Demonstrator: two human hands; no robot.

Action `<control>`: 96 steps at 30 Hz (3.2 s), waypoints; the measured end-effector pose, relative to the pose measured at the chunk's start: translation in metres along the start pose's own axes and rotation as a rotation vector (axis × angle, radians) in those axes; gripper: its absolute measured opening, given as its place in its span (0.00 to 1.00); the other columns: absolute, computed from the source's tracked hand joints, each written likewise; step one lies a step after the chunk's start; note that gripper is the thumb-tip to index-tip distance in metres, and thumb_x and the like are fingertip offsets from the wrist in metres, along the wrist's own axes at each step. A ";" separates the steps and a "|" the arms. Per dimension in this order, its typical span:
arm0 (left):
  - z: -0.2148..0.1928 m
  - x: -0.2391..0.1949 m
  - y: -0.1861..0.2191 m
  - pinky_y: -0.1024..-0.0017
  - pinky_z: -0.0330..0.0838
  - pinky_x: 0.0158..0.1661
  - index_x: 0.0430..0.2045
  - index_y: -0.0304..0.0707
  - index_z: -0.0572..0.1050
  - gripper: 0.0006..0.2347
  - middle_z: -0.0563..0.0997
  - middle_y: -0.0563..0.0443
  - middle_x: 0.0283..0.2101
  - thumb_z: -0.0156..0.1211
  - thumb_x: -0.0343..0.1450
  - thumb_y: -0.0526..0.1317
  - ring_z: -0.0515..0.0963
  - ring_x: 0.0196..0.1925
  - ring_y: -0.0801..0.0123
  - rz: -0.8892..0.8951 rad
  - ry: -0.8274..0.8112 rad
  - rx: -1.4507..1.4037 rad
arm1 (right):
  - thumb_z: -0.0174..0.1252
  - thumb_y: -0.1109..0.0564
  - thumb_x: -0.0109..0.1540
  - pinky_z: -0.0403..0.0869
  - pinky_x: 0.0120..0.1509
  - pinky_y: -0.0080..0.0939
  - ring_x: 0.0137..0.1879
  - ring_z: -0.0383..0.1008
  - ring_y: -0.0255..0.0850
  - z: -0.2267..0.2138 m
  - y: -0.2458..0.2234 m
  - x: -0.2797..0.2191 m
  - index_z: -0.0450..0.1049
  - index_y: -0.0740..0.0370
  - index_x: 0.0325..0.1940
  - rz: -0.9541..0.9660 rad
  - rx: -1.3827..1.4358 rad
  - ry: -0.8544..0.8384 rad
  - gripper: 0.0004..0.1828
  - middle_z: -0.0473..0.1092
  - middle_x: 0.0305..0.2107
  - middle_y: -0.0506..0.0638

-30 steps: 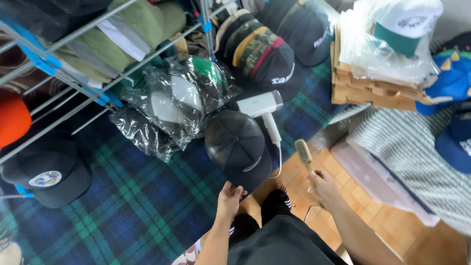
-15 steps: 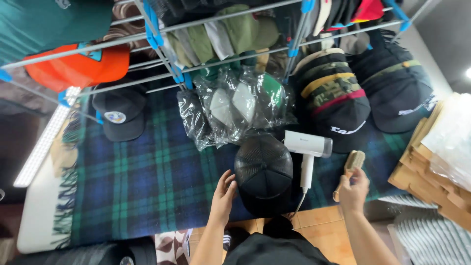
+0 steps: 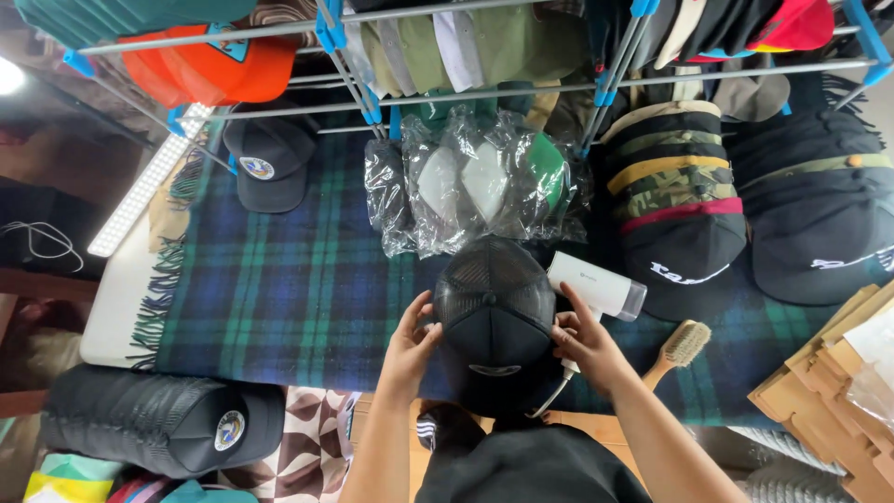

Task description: The person cleans a black baseball cap by brushing it with a wooden brush and using a white handheld steamer. They repeatedly brush the cap's surface and apply steam, then place the cap on a plaid mat and pick up another cap to repeat the process.

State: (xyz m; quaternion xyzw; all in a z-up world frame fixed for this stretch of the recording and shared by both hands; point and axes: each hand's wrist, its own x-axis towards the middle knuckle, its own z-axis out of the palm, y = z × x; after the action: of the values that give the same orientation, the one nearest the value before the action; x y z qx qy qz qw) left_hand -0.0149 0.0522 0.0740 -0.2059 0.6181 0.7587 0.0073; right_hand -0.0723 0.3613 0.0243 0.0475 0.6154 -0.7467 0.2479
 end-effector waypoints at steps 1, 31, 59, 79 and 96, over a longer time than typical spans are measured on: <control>0.003 -0.003 0.013 0.76 0.78 0.46 0.68 0.48 0.67 0.26 0.74 0.55 0.54 0.63 0.72 0.33 0.75 0.45 0.78 0.002 0.005 0.001 | 0.56 0.63 0.65 0.80 0.45 0.43 0.41 0.71 0.36 0.003 -0.016 -0.003 0.45 0.40 0.83 0.000 0.001 -0.006 0.45 0.68 0.40 0.51; -0.018 -0.001 -0.081 0.82 0.74 0.35 0.45 0.40 0.77 0.07 0.77 0.57 0.33 0.63 0.74 0.36 0.76 0.33 0.78 -0.283 -0.074 -0.176 | 0.62 0.54 0.68 0.78 0.41 0.45 0.34 0.78 0.44 0.030 0.066 0.018 0.75 0.62 0.45 0.127 0.413 0.613 0.09 0.74 0.27 0.54; 0.066 -0.078 0.018 0.57 0.66 0.67 0.61 0.27 0.71 0.29 0.77 0.33 0.63 0.49 0.71 0.52 0.74 0.67 0.48 -0.554 0.128 -0.751 | 0.51 0.46 0.70 0.67 0.49 0.36 0.44 0.70 0.36 0.019 -0.005 -0.033 0.71 0.48 0.55 0.353 0.543 0.318 0.12 0.70 0.38 0.44; -0.030 -0.005 0.136 0.62 0.71 0.60 0.57 0.27 0.74 0.27 0.80 0.36 0.57 0.46 0.74 0.53 0.78 0.59 0.54 -0.439 0.281 -0.772 | 0.50 0.63 0.64 0.75 0.47 0.45 0.45 0.77 0.43 0.140 -0.074 0.000 0.68 0.58 0.64 0.221 0.517 -0.190 0.22 0.75 0.41 0.53; -0.333 0.185 0.050 0.65 0.69 0.42 0.72 0.48 0.62 0.34 0.74 0.62 0.54 0.64 0.67 0.36 0.74 0.48 0.75 -0.447 0.529 -0.386 | 0.59 0.58 0.61 0.77 0.62 0.55 0.64 0.68 0.43 0.440 0.003 0.286 0.56 0.52 0.78 0.559 -0.208 0.060 0.40 0.63 0.68 0.50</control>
State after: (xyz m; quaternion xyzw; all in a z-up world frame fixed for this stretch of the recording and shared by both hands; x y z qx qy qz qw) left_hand -0.0970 -0.3177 0.0113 -0.5212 0.3846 0.7614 -0.0258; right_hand -0.2178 -0.1431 0.0192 0.2113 0.6587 -0.5808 0.4292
